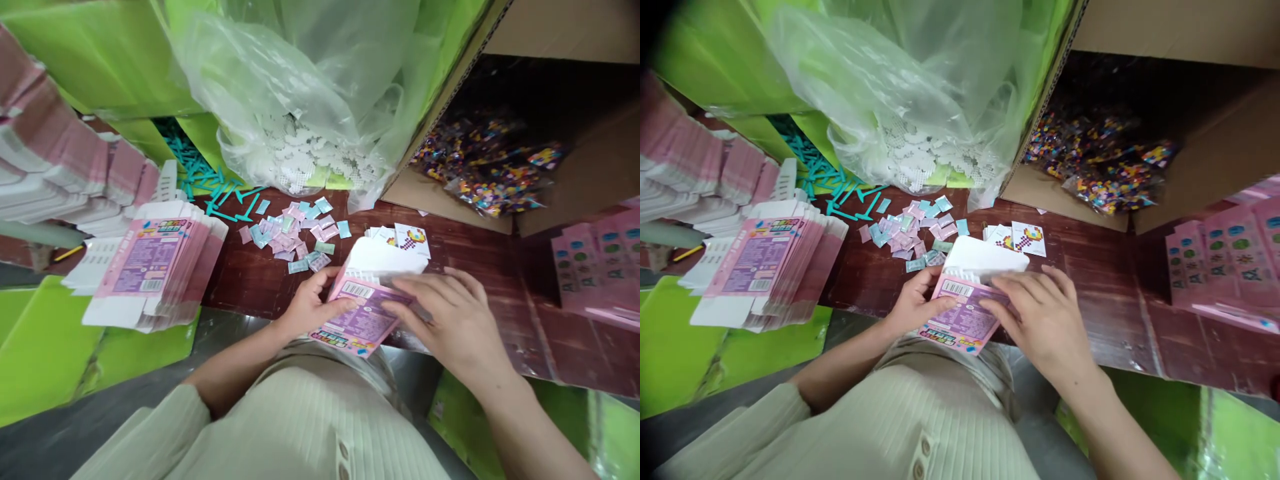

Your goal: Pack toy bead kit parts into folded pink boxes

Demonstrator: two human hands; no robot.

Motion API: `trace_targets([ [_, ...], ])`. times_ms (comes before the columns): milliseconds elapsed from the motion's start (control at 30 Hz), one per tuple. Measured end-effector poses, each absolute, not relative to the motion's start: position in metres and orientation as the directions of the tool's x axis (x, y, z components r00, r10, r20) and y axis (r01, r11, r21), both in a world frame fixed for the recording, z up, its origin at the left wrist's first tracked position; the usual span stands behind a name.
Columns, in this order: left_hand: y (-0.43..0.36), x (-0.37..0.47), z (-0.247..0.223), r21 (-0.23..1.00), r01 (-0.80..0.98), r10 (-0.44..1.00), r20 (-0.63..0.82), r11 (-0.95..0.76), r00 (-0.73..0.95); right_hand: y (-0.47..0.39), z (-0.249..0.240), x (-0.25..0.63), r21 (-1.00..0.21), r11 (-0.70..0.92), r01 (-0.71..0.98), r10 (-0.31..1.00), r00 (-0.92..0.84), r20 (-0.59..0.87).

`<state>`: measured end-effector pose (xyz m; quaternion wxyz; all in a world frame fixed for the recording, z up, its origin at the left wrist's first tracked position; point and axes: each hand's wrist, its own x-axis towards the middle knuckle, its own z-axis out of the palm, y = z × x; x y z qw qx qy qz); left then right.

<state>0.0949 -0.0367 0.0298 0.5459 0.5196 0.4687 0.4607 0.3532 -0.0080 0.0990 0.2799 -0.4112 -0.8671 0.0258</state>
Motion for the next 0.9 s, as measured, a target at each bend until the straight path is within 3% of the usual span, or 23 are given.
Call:
trace_targets([
  [167, -0.041, 0.096, 0.022, 0.998, 0.027, 0.986, 0.048, -0.053, 0.158, -0.013, 0.097, 0.349, -0.270, 0.685, 0.677, 0.705, -0.524, 0.478],
  [367, -0.044, 0.097, 0.020, 0.995, 0.026, 0.982, 0.095, -0.101, 0.165, -0.013, 0.112, 0.334, -0.129, 0.701, 0.702, 0.666, -0.578, 0.471],
  [600, -0.041, 0.097, 0.029, 0.998, -0.020, 0.967, 0.069, -0.066, 0.244, -0.007, 0.120, 0.336, -0.286, 0.699, 0.655, 0.706, -0.570, 0.420],
  [800, -0.040, 0.090, 0.033, 0.998, 0.053, 0.945, 0.009, -0.028, 0.327, 0.010, 0.132, 0.343, -0.527, 0.627, 0.573, 0.745, -0.639, 0.191],
  [900, -0.040, 0.089, 0.034, 1.000, -0.001, 0.943, -0.028, 0.030, 0.332, 0.016, 0.132, 0.344, -0.535, 0.641, 0.551, 0.739, -0.631, 0.236],
])
